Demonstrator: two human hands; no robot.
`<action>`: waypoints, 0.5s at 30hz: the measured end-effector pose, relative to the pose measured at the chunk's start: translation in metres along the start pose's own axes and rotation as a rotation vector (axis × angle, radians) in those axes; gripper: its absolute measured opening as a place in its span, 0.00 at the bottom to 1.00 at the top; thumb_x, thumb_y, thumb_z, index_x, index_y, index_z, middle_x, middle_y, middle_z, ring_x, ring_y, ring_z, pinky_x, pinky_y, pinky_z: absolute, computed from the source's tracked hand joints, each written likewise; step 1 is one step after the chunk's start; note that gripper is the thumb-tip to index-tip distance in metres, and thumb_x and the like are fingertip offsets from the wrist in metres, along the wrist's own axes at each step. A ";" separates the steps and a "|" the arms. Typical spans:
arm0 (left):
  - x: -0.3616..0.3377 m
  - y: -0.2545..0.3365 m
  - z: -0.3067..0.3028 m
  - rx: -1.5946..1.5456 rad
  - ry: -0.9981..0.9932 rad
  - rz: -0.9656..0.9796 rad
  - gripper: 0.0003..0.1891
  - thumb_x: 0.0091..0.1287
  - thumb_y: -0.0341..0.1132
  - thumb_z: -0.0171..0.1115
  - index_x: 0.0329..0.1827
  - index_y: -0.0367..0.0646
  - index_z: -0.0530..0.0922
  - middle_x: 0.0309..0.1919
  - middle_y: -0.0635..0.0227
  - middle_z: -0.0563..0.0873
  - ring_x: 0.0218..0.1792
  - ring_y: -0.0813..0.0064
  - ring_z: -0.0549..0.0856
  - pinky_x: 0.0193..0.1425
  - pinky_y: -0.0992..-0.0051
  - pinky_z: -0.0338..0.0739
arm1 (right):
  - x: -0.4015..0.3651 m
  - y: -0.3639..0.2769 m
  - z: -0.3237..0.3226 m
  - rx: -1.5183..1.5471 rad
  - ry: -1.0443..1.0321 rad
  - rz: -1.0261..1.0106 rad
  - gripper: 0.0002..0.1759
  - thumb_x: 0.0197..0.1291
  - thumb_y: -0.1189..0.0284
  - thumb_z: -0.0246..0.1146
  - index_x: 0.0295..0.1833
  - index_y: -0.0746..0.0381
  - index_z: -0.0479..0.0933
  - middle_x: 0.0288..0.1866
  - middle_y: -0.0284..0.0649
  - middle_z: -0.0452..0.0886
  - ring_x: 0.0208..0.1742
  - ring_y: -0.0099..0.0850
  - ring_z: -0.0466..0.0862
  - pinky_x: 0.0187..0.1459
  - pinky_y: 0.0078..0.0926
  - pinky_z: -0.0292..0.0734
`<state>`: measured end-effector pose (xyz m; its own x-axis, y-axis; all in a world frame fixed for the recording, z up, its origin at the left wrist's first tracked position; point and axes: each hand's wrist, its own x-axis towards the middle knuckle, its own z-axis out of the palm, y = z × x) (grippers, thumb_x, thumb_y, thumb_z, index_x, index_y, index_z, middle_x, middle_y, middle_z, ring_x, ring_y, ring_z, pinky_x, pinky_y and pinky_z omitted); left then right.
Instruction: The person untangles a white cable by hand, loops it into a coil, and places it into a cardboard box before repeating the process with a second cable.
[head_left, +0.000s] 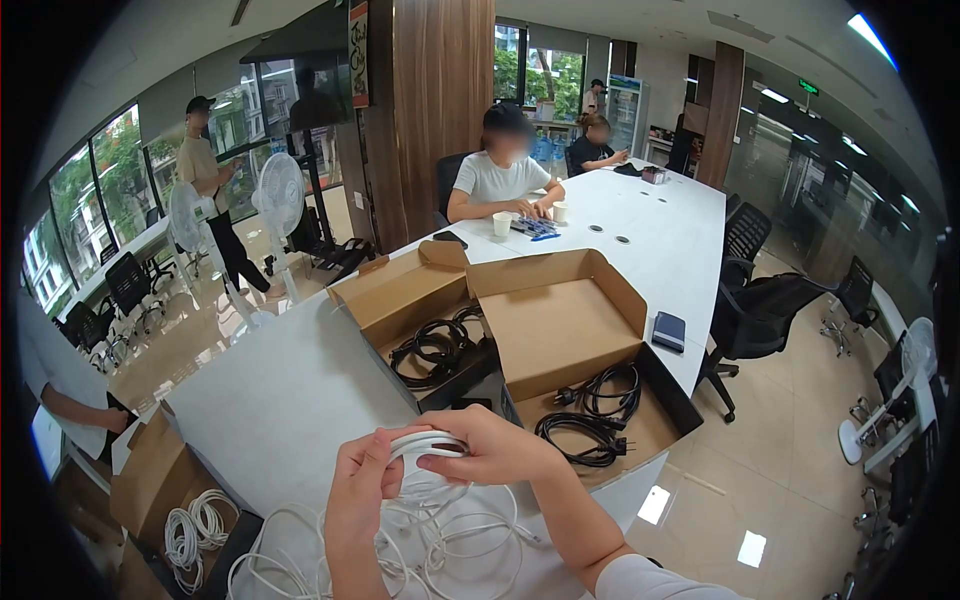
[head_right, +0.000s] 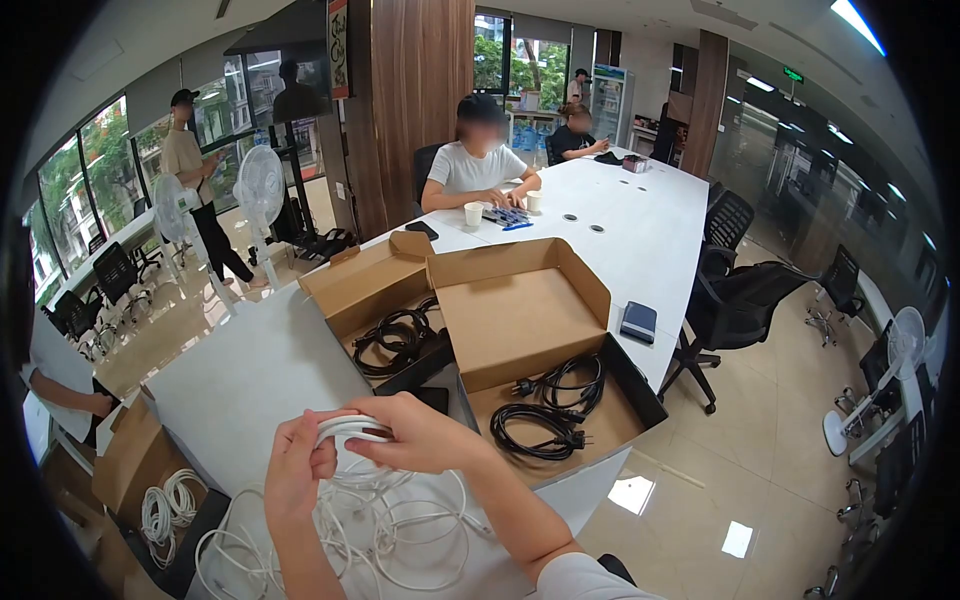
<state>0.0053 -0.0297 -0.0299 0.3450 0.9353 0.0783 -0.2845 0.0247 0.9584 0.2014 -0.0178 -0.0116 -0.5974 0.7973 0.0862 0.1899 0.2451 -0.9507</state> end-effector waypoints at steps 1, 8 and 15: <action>0.000 0.002 0.003 -0.012 0.010 0.025 0.19 0.75 0.44 0.51 0.51 0.34 0.77 0.17 0.82 0.61 0.15 0.91 0.55 0.18 0.85 0.46 | 0.002 0.012 0.001 -0.061 0.062 -0.234 0.18 0.64 0.69 0.64 0.58 0.64 0.75 0.31 0.30 0.79 0.27 0.13 0.75 0.26 0.13 0.69; 0.006 -0.003 0.015 0.008 0.145 0.126 0.09 0.73 0.39 0.56 0.46 0.45 0.72 0.15 0.85 0.65 0.15 0.92 0.57 0.18 0.85 0.46 | -0.003 0.016 -0.004 0.225 0.024 -0.120 0.13 0.66 0.63 0.63 0.46 0.63 0.76 0.28 0.25 0.74 0.24 0.12 0.66 0.23 0.13 0.62; 0.015 -0.011 0.006 -0.096 0.035 0.183 0.13 0.69 0.41 0.63 0.45 0.40 0.75 0.21 0.74 0.74 0.15 0.88 0.65 0.18 0.86 0.57 | -0.006 0.012 -0.003 0.593 0.120 -0.123 0.16 0.74 0.62 0.52 0.34 0.62 0.71 0.18 0.21 0.57 0.18 0.12 0.52 0.19 0.16 0.45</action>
<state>0.0189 -0.0185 -0.0378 0.2491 0.9389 0.2376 -0.4240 -0.1149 0.8984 0.2093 -0.0178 -0.0230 -0.4891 0.8476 0.2058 -0.3609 0.0182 -0.9324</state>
